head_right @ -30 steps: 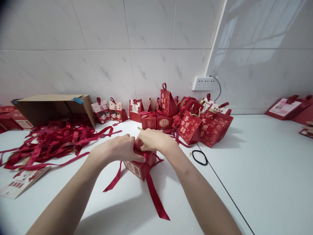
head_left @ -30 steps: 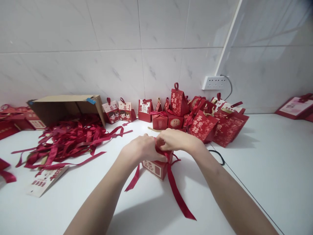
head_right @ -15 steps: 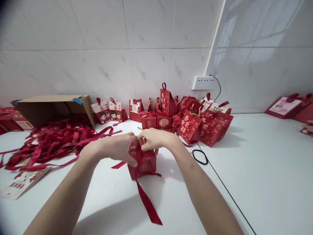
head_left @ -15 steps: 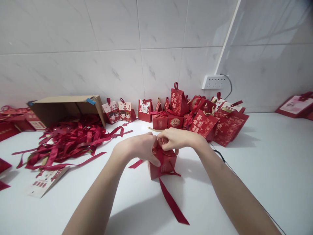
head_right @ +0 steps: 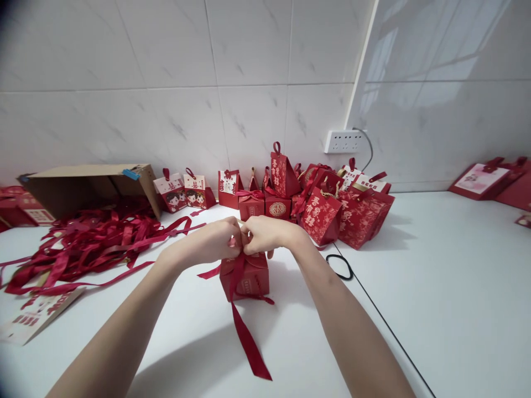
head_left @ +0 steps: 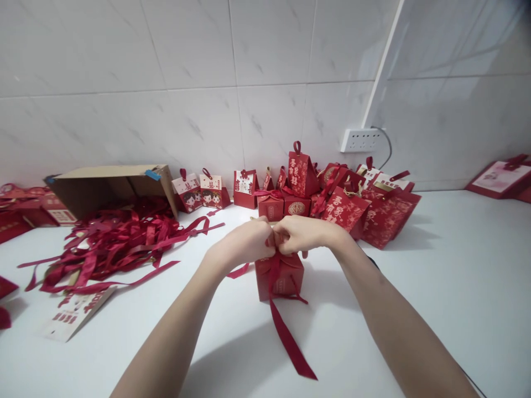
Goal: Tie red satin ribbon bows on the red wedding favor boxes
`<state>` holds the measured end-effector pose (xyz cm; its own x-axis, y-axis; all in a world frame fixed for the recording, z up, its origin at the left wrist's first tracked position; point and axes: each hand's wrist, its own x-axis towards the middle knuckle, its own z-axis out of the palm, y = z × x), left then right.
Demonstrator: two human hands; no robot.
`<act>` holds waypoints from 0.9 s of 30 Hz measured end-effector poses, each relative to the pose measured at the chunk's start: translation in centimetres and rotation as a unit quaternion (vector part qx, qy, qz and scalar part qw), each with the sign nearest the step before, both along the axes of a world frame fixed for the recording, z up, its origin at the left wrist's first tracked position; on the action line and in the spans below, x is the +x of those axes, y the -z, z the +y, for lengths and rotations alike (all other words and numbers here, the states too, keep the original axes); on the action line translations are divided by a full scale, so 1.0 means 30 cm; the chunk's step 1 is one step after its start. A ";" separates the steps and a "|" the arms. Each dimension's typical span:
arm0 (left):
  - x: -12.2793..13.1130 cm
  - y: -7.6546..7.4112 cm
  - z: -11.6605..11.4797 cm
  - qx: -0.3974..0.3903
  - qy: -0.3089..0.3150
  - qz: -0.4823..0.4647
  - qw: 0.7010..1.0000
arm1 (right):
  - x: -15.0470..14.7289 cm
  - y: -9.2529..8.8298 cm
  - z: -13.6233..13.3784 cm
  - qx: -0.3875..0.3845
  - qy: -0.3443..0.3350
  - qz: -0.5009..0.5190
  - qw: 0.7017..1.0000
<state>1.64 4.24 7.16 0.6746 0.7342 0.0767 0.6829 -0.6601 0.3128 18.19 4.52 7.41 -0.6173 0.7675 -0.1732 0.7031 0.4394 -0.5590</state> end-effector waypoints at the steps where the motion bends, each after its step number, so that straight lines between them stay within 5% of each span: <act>1: 0.004 0.001 -0.003 0.006 -0.004 0.009 1.000 | 0.002 -0.001 -0.003 -0.006 0.010 -0.007 1.000; 17: 0.004 0.006 -0.016 0.035 -0.035 0.108 0.993 | 0.009 -0.014 -0.001 0.046 -0.054 -0.031 0.997; 27: 0.006 0.000 -0.019 0.019 -0.040 0.148 0.988 | 0.022 -0.003 0.012 0.009 -0.016 -0.050 0.999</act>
<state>1.82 3.69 7.16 0.6115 0.7865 -0.0865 0.7912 -0.6077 0.0678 18.86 4.88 7.51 -0.6223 0.7509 -0.2211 0.7402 0.4725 -0.4784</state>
